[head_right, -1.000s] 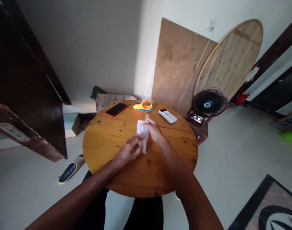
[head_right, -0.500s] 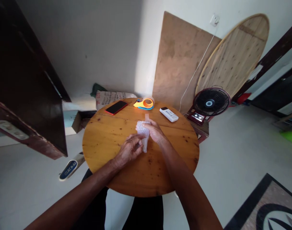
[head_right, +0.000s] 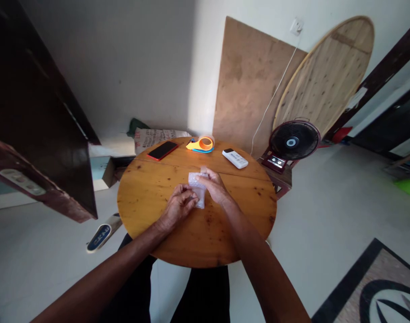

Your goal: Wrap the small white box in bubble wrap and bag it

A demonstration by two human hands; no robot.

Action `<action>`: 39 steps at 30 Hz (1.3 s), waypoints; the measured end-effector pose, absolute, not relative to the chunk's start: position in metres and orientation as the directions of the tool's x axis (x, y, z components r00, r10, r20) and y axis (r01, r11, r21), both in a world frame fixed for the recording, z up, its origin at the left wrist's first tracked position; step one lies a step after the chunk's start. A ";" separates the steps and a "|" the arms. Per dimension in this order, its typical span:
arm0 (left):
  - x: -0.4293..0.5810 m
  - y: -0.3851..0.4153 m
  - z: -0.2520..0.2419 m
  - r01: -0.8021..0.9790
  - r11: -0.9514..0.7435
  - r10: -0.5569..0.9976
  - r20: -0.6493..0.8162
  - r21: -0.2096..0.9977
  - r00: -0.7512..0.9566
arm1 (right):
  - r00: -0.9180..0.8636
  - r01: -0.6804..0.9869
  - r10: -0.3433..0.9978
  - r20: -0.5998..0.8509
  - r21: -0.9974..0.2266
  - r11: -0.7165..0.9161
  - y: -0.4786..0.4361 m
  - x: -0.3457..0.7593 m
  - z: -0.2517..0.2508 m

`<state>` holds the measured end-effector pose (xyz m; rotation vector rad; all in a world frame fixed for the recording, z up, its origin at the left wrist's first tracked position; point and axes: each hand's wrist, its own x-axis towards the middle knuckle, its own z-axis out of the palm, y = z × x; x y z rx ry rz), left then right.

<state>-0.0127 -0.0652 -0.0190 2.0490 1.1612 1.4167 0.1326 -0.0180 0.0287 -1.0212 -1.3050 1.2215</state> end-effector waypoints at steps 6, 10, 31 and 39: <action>-0.011 -0.067 -0.020 0.415 -0.509 0.850 0.518 0.755 0.099 | -0.170 -0.048 0.963 0.210 -0.978 0.204 -0.028 0.134 0.024; -0.011 -0.067 -0.022 0.429 -0.479 0.866 0.493 0.766 0.088 | -0.145 -0.066 0.968 0.203 -0.978 0.195 -0.036 0.132 0.017; -0.016 -0.073 -0.014 0.388 -0.474 0.872 0.482 0.791 0.084 | -0.123 0.032 0.966 0.229 -0.972 0.234 -0.072 0.130 0.010; -0.014 -0.072 -0.027 0.308 -0.454 0.881 0.474 0.836 0.010 | -0.083 0.140 0.961 0.265 -0.951 0.275 -0.082 0.126 0.015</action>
